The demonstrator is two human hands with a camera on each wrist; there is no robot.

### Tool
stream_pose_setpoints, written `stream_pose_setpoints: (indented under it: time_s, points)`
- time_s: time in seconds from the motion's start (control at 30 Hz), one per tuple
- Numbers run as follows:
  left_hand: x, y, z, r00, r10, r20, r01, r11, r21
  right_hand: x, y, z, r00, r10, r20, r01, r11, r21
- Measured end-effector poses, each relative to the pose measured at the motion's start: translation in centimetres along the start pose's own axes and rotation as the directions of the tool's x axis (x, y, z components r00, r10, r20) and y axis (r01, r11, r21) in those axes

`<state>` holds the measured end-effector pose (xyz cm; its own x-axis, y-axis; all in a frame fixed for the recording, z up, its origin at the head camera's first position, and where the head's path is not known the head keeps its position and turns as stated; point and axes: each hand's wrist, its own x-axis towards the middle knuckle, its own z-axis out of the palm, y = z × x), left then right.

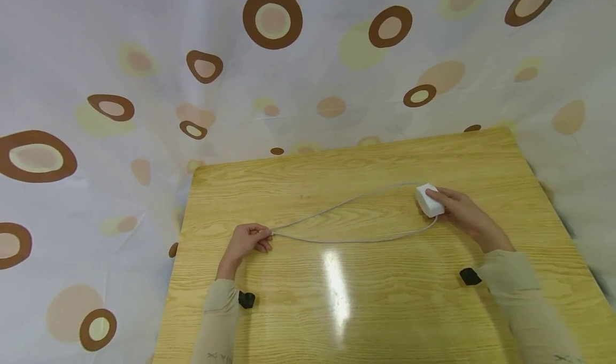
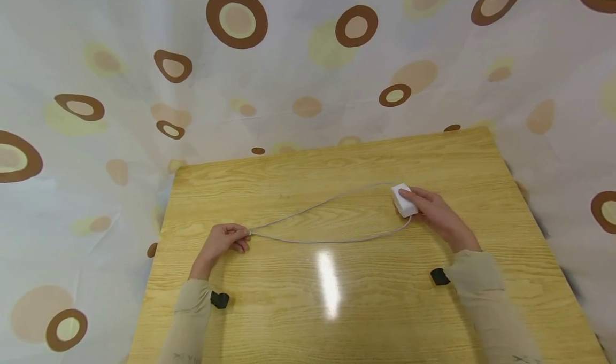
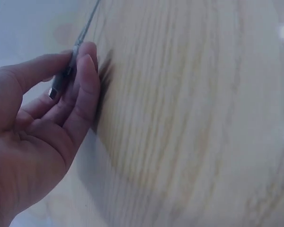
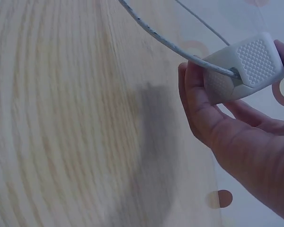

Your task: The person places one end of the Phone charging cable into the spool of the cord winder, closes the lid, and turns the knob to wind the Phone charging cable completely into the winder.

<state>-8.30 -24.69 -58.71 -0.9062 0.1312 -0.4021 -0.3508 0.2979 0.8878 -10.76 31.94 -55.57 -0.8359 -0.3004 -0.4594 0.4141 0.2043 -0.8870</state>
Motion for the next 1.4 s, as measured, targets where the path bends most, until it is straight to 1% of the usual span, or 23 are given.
stream_pose_setpoints:
  time_s: [0.13, 0.2, 0.27, 0.3, 0.43, 0.53, 0.57, 0.6, 0.63, 0.73, 0.83, 0.87, 0.93, 0.97, 1.0, 1.03, 1.07, 1.1, 1.13, 1.2, 1.27, 1.33, 1.4]
  points:
    - [0.4, 0.3, 0.1, 0.998, -0.025, -0.060, 0.023, 0.999, -0.033, 0.2, 0.4, 0.7, 1.000, 0.011, 0.017, -0.012, 0.997, 0.078]
    - [0.7, 0.4, 0.2, 0.995, -0.039, -0.097, 0.034, 0.998, -0.048, 0.3, 0.6, 1.1, 1.000, 0.005, 0.029, -0.009, 0.988, 0.154]
    - [1.0, 0.3, 0.3, 0.990, -0.041, -0.133, 0.034, 0.998, -0.053, 0.3, 0.8, 1.5, 0.999, -0.014, 0.046, 0.002, 0.970, 0.241]
    - [1.1, 0.3, 0.3, 0.988, -0.038, -0.149, 0.031, 0.998, -0.051, 0.3, 0.9, 1.7, 0.998, -0.027, 0.055, 0.010, 0.958, 0.287]
    - [1.8, 0.2, 0.5, 0.977, -0.014, -0.211, 0.006, 0.999, -0.041, 0.5, 1.3, 2.5, 0.992, -0.082, 0.098, 0.027, 0.883, 0.468]
    - [2.1, 0.4, 0.7, 0.970, -0.007, -0.241, -0.006, 0.999, -0.052, 0.7, 1.7, 3.0, 0.982, -0.119, 0.144, 0.021, 0.837, 0.546]
    - [2.1, 0.4, 0.7, 0.969, -0.008, -0.248, -0.007, 0.998, -0.060, 0.7, 1.7, 3.2, 0.979, -0.128, 0.157, 0.020, 0.830, 0.557]
    - [2.2, 0.4, 0.8, 0.967, -0.008, -0.253, -0.009, 0.998, -0.065, 0.8, 1.9, 3.4, 0.975, -0.134, 0.175, 0.008, 0.814, 0.580]
    - [2.2, 0.5, 0.8, 0.966, -0.007, -0.259, -0.011, 0.998, -0.067, 0.8, 1.9, 3.6, 0.972, -0.142, 0.189, 0.003, 0.809, 0.588]
    - [2.1, 0.6, 0.9, 0.957, 0.008, -0.289, -0.022, 0.999, -0.046, 0.9, 2.1, 4.2, 0.964, -0.153, 0.219, -0.006, 0.807, 0.591]
    - [2.0, 0.9, 1.0, 0.941, 0.037, -0.335, -0.032, 0.999, 0.021, 1.0, 2.2, 4.7, 0.964, -0.146, 0.222, -0.002, 0.832, 0.555]
    - [1.9, 1.0, 1.1, 0.935, 0.048, -0.351, -0.034, 0.998, 0.046, 1.1, 2.2, 4.9, 0.965, -0.139, 0.222, -0.006, 0.835, 0.551]
    - [1.6, 1.4, 1.6, 0.917, 0.098, -0.387, -0.035, 0.986, 0.166, 1.1, 2.2, 5.2, 0.966, -0.129, 0.224, -0.011, 0.844, 0.536]
    - [1.4, 1.7, 2.0, 0.907, 0.127, -0.401, -0.031, 0.971, 0.236, 1.2, 2.2, 5.3, 0.966, -0.124, 0.226, -0.016, 0.846, 0.534]
    - [1.3, 2.0, 2.6, 0.898, 0.168, -0.407, -0.037, 0.950, 0.310, 1.2, 2.2, 5.4, 0.966, -0.123, 0.229, -0.018, 0.847, 0.531]
    - [1.2, 2.5, 3.3, 0.886, 0.222, -0.406, -0.052, 0.920, 0.389, 1.3, 2.1, 5.5, 0.965, -0.125, 0.232, -0.019, 0.845, 0.535]
    - [1.1, 3.0, 4.2, 0.874, 0.278, -0.399, -0.065, 0.880, 0.471, 1.3, 2.1, 5.6, 0.963, -0.129, 0.235, -0.018, 0.843, 0.537]
    - [1.1, 3.6, 5.1, 0.859, 0.339, -0.384, -0.083, 0.833, 0.547, 1.4, 2.0, 5.7, 0.962, -0.136, 0.237, -0.014, 0.843, 0.537]
    - [1.2, 4.2, 6.1, 0.850, 0.395, -0.347, -0.117, 0.786, 0.607, 1.5, 1.9, 5.9, 0.960, -0.143, 0.239, -0.008, 0.843, 0.537]
    - [1.4, 5.3, 8.1, 0.834, 0.499, -0.237, -0.217, 0.691, 0.689, 1.7, 1.9, 6.3, 0.957, -0.156, 0.244, -0.001, 0.840, 0.543]
    - [1.8, 6.1, 10.2, 0.819, 0.564, -0.107, -0.321, 0.604, 0.729, 1.9, 1.9, 6.9, 0.956, -0.157, 0.247, -0.003, 0.838, 0.546]
    - [2.2, 6.5, 12.1, 0.803, 0.596, 0.026, -0.421, 0.534, 0.733, 2.2, 2.1, 7.5, 0.957, -0.146, 0.250, -0.014, 0.839, 0.543]
    - [2.6, 6.8, 13.9, 0.787, 0.604, 0.122, -0.493, 0.498, 0.713, 2.3, 2.2, 8.1, 0.959, -0.134, 0.248, -0.020, 0.845, 0.534]
